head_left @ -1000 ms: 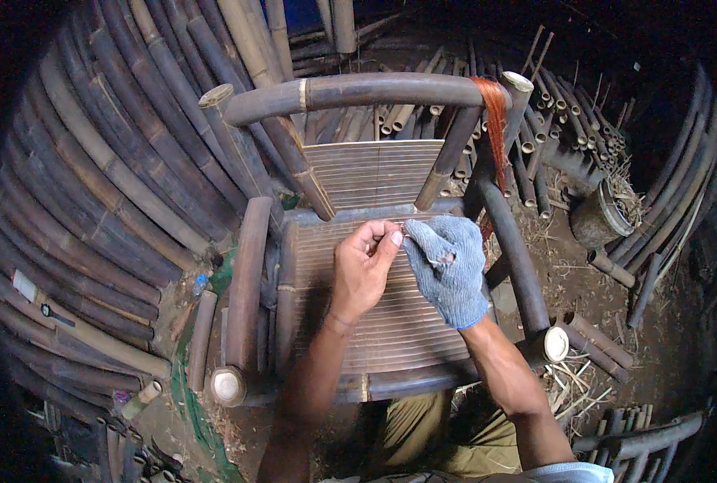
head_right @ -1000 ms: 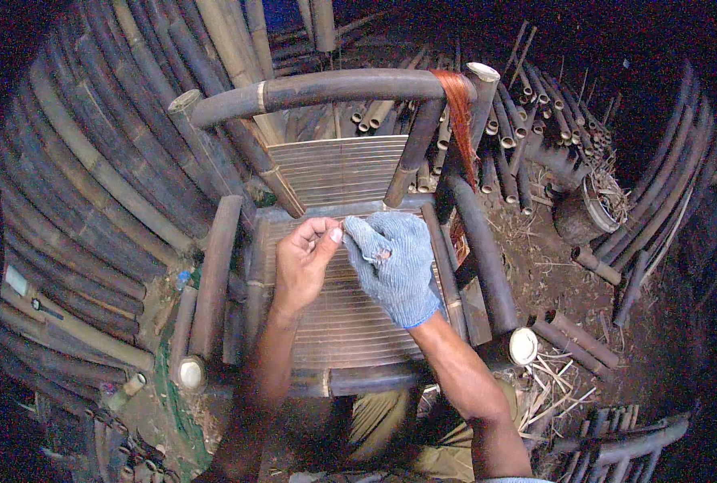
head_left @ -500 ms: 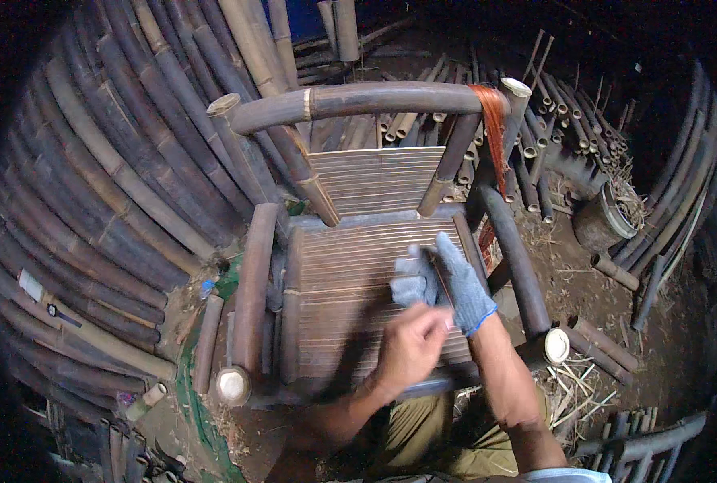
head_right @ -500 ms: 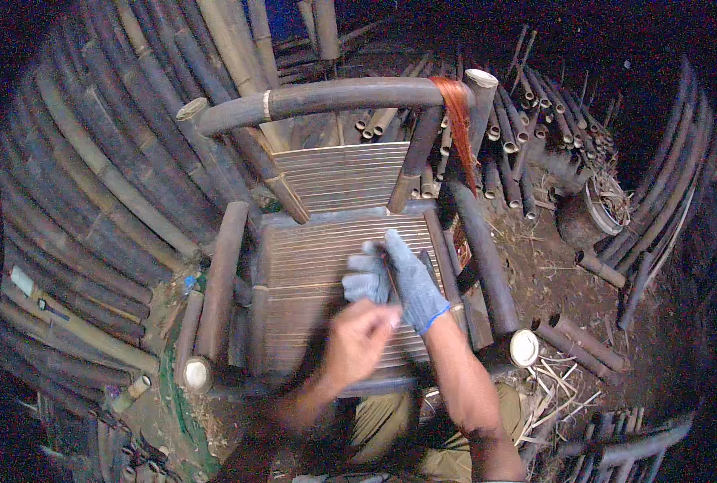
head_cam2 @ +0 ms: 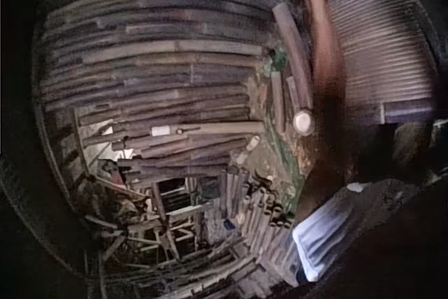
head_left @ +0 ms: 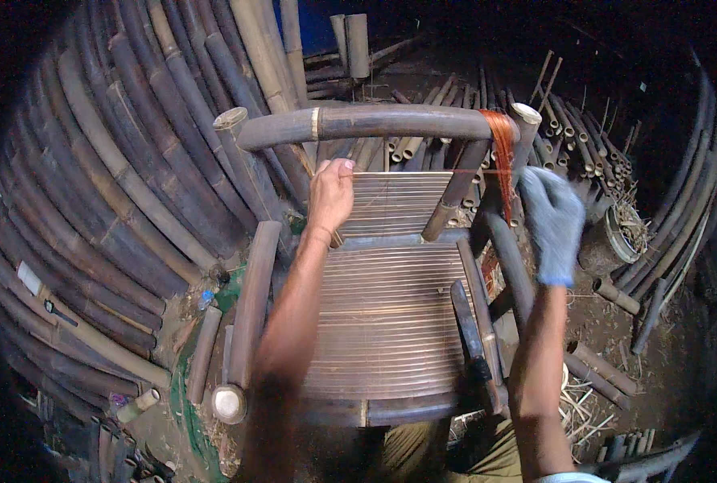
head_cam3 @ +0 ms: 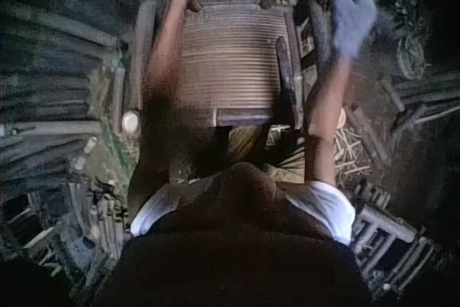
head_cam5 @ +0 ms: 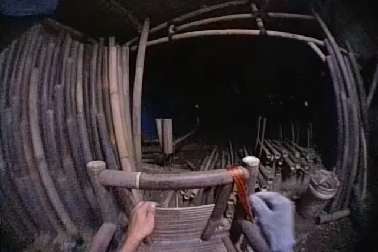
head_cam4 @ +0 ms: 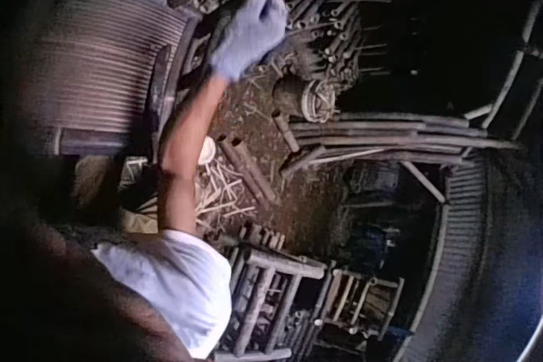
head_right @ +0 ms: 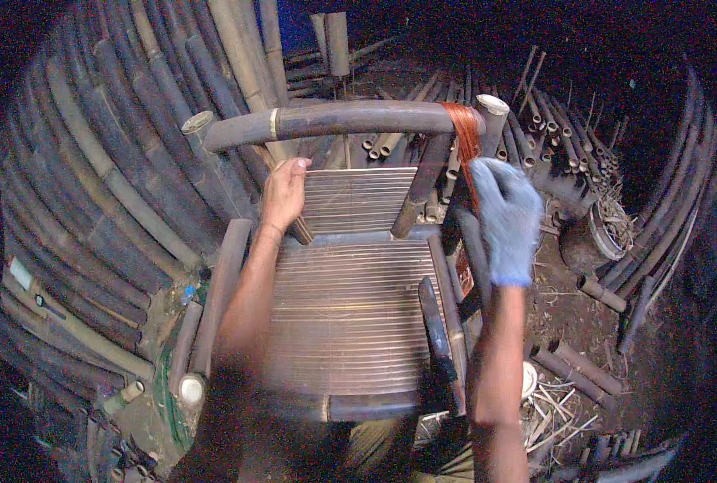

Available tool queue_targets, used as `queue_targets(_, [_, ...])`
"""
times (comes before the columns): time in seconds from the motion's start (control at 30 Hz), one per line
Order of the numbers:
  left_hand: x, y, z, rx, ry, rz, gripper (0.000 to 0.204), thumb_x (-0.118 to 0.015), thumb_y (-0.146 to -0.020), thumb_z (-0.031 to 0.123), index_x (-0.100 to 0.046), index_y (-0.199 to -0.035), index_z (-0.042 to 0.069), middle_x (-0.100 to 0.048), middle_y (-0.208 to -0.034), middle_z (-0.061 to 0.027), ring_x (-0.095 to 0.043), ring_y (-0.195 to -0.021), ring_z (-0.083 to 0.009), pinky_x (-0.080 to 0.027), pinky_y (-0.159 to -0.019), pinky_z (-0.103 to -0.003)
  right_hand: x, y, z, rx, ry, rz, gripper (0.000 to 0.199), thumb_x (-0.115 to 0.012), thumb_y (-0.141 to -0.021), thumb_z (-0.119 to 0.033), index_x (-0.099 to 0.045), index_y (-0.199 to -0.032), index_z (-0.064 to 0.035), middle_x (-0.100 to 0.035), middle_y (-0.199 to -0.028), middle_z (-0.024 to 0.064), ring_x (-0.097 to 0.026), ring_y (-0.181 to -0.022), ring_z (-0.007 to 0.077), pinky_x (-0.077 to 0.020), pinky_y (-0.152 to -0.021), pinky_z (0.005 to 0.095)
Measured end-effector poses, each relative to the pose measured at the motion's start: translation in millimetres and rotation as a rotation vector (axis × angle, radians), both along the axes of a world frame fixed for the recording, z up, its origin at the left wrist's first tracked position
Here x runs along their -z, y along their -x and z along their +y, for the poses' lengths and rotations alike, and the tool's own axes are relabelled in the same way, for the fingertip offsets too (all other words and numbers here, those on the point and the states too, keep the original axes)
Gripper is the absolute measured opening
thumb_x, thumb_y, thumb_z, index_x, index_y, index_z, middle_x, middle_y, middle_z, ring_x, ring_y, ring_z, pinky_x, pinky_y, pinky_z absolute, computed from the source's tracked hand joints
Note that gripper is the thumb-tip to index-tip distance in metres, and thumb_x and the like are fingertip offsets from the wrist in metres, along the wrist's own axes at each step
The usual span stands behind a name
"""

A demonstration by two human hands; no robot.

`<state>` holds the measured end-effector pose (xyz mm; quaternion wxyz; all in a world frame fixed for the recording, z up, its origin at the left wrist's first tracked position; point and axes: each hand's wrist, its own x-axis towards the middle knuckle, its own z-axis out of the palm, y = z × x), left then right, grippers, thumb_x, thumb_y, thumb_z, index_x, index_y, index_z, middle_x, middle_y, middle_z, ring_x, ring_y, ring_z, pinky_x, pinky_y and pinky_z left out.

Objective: The person shaves a bamboo stick with a knife and whittles the tip of another bamboo stick, then fits a large bamboo pole onto a chair frame.

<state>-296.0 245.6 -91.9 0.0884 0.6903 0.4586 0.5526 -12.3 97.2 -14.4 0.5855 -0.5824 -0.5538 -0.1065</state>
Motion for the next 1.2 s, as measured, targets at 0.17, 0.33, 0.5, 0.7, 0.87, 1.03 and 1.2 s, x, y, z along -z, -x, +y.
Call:
queue_targets(0.17, [27, -14, 81, 0.106, 0.005, 0.253, 0.031, -0.046, -0.097, 0.019, -0.061, -0.111, -0.005, -0.063, -0.111, -0.0261, -0.058, -0.109, -0.0428, -0.045, -0.095, -0.047, 69, 29, 149, 0.192, 0.159, -0.513, 0.015, -0.060, -0.087, -0.024, -0.071, -0.087, -0.0148, -0.071, -0.090, 0.0095, -0.069, -0.085, 0.0322, -0.0556, -0.072, 0.0435])
queue_targets(0.33, [20, -30, 116, 0.223, 0.290, 0.106, 0.033, -0.053, -0.091, 0.020, -0.063, -0.106, -0.008, -0.067, -0.098, -0.0299, -0.064, -0.098, -0.0435, -0.048, -0.091, -0.046, 81, 71, 233, -0.091, 0.320, -0.552, 0.023, -0.055, -0.089, -0.024, -0.070, -0.087, -0.0077, -0.070, -0.088, 0.0189, -0.069, -0.087, 0.0371, -0.0538, -0.075, 0.0493])
queue_targets(0.5, [16, -33, 123, 0.299, 0.330, 0.027, 0.033, -0.062, -0.090, 0.027, -0.070, -0.085, -0.005, -0.072, -0.084, -0.0205, -0.069, -0.081, -0.0315, -0.052, -0.078, -0.041, 93, 69, 262, -0.382, 0.235, -0.768, 0.029, -0.048, -0.094, -0.025, -0.069, -0.095, -0.0041, -0.068, -0.094, 0.0229, -0.065, -0.090, 0.0430, -0.0501, -0.083, 0.0511])
queue_targets(0.7, [32, -32, 82, 0.164, 0.248, -0.228, 0.020, -0.067, -0.087, 0.019, -0.075, -0.094, 0.002, -0.072, -0.078, -0.0120, -0.068, -0.073, -0.0193, -0.052, -0.071, -0.035, 93, 72, 211, -0.217, 0.104, -0.122, 0.030, -0.051, -0.093, -0.026, -0.067, -0.096, -0.0008, -0.067, -0.104, 0.0216, -0.062, -0.101, 0.0398, -0.0489, -0.090, 0.0469])
queue_targets(0.87, [32, -14, 21, 0.616, 0.661, -0.457, 0.013, -0.067, -0.089, 0.013, -0.073, -0.092, 0.003, -0.067, -0.074, -0.0012, -0.060, -0.063, -0.0086, -0.047, -0.059, -0.023, 105, 87, 130, -0.243, -0.185, -0.314, 0.039, -0.065, -0.075, -0.011, -0.063, -0.113, -0.0089, -0.063, -0.108, 0.0142, -0.057, -0.109, 0.0360, -0.0443, -0.097, 0.0453])
queue_targets(1.03, [12, -3, -2, 0.733, 0.748, -0.199, 0.016, -0.067, -0.092, 0.021, -0.072, -0.094, 0.006, -0.067, -0.077, 0.0011, -0.049, -0.059, -0.0040, -0.038, -0.053, -0.020, 93, 98, 112, -0.360, -0.080, -0.560, 0.035, -0.070, -0.074, -0.017, -0.065, -0.108, -0.0091, -0.064, -0.109, 0.0122, -0.058, -0.106, 0.0338, -0.0454, -0.094, 0.0444])
queue_targets(1.2, [-3, -5, 5, 0.871, 0.634, -0.237, 0.024, -0.065, -0.093, 0.018, -0.067, -0.110, 0.002, -0.074, -0.095, -0.0063, -0.053, -0.061, -0.0053, -0.043, -0.055, -0.021, 82, 79, 39, -0.537, 0.000, -0.645, 0.019, -0.065, -0.084, -0.019, -0.064, -0.100, -0.0078, -0.063, -0.107, 0.0146, -0.059, -0.100, 0.0345, -0.0470, -0.089, 0.0449])
